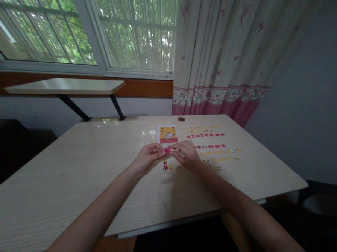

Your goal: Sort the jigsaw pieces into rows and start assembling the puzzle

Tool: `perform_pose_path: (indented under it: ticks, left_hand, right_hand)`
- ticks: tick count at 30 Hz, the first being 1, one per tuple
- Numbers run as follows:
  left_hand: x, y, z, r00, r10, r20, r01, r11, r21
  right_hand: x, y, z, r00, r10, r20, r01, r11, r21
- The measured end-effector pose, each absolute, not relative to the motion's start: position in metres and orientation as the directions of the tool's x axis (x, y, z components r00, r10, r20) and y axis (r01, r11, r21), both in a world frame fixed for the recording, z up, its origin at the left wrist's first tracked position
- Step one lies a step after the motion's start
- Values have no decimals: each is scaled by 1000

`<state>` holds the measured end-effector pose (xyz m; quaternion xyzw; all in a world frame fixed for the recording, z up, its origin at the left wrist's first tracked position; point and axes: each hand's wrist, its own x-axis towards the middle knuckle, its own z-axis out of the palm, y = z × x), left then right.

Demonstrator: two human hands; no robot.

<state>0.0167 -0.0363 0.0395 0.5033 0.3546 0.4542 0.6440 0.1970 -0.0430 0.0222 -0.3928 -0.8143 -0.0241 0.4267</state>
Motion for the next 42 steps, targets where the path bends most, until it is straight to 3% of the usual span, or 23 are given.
perform_pose_path:
  ticks: [22,26,28,30,32,36,42]
  left_hand:
    - [13,-32,32,322,943,86,-103,-55,993]
    - [4,-25,28,314,935,163,47,-186,981]
    - [-6,-21,27,299,930,212,279,-298,913]
    - [-15,-18,28,357,894,271,506,-429,748]
    - [-23,-16,28,452,846,285,598,-523,607]
    - [-26,-14,26,559,785,269,613,-609,502]
    - [-17,-18,21,704,671,234,546,-722,425]
  right_hand:
    - [205,-39,22,-414,626,661,699,684,-210]
    - [213,-37,27,-345,628,697,697,669,-258]
    - [217,-36,29,-301,616,728,681,673,-288]
    - [218,-36,30,-273,599,753,652,691,-313]
    - [217,-37,29,-261,582,770,619,713,-329]
    - [220,-33,28,-268,572,775,582,737,-343]
    - [272,10,30,-266,735,623,699,593,-400]
